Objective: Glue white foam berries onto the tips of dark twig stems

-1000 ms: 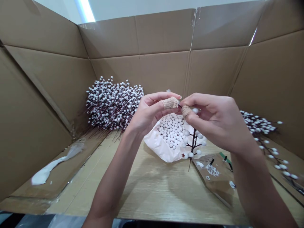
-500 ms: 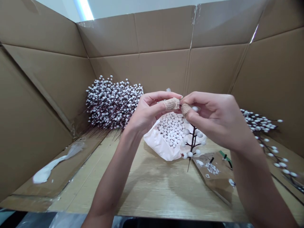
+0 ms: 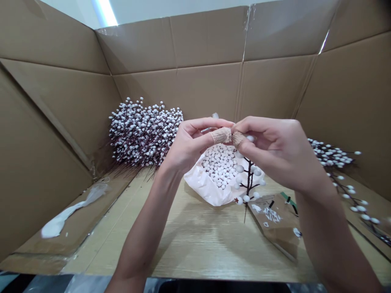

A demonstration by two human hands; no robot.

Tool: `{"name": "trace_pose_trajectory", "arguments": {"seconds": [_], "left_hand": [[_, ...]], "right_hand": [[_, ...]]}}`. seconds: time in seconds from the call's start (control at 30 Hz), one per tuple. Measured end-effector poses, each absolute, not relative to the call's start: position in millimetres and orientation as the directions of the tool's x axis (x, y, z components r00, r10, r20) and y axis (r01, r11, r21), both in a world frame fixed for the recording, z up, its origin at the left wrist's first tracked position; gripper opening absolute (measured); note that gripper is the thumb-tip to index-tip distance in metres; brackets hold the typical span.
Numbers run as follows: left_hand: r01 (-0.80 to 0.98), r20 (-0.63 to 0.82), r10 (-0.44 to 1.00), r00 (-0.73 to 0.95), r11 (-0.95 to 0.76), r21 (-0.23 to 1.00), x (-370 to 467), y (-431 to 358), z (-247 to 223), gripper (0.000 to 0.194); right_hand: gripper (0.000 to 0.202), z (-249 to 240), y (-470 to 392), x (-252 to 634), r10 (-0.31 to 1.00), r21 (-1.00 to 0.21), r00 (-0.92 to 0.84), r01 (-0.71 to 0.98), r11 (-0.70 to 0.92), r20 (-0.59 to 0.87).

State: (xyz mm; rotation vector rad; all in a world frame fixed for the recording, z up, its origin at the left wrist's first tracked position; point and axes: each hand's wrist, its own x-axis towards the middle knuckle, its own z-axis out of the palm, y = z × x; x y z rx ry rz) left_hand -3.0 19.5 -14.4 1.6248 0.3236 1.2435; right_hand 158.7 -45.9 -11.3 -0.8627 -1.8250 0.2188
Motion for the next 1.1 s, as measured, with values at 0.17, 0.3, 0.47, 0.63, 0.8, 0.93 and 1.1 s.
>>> {"name": "trace_pose_trajectory", "arguments": {"seconds": [0.17, 0.3, 0.47, 0.63, 0.8, 0.93, 1.1], "left_hand": [[-0.353, 0.565, 0.689, 0.453, -0.443, 0.824, -4.0, 19.8, -14.3, 0.012], [-0.338, 0.534, 0.715, 0.451, -0.417, 0.844, -8.3, 21.5, -12.8, 0.013], [-0.446, 0.590, 0.733, 0.338, -0.428, 0.786, -22.0, 26.3, -5.8, 0.012], [-0.544, 0.655, 0.728, 0.202, -0.473, 0.693, -42.0, 32.1, 3.0, 0.010], [-0.590, 0.621, 0.779, 0.085, -0.463, 0.661, -60.1, 43.8, 6.2, 0.013], [-0.619, 0.618, 0.786, 0.026, -0.473, 0.627, -72.8, 55.7, 3.5, 0.016], [-0.595, 0.530, 0.841, -0.108, -0.482, 0.644, -96.0, 72.5, -3.5, 0.036]], "right_hand": [[0.011, -12.8, -42.9, 156.9, 0.673, -0.571, -0.164, 0.409, 0.712, 0.721], [0.008, -13.8, -41.1, 153.0, 0.693, -0.629, -0.124, 0.330, 0.704, 0.710], [0.019, -10.1, -34.0, 161.8, 0.729, -0.720, -0.038, 0.136, 0.681, 0.683], [0.050, -42.1, -13.0, 168.3, 0.843, -0.871, -0.218, -0.109, 0.479, 0.491], [0.066, -105.0, -13.8, 134.8, 0.776, -0.990, -0.624, 0.024, 0.141, 0.095], [0.039, -121.4, -30.3, 98.7, 0.783, -0.987, -0.620, 0.085, 0.136, 0.055], [0.030, -117.8, -36.8, 75.9, 0.832, -0.993, -0.547, 0.005, 0.119, 0.097]]}}
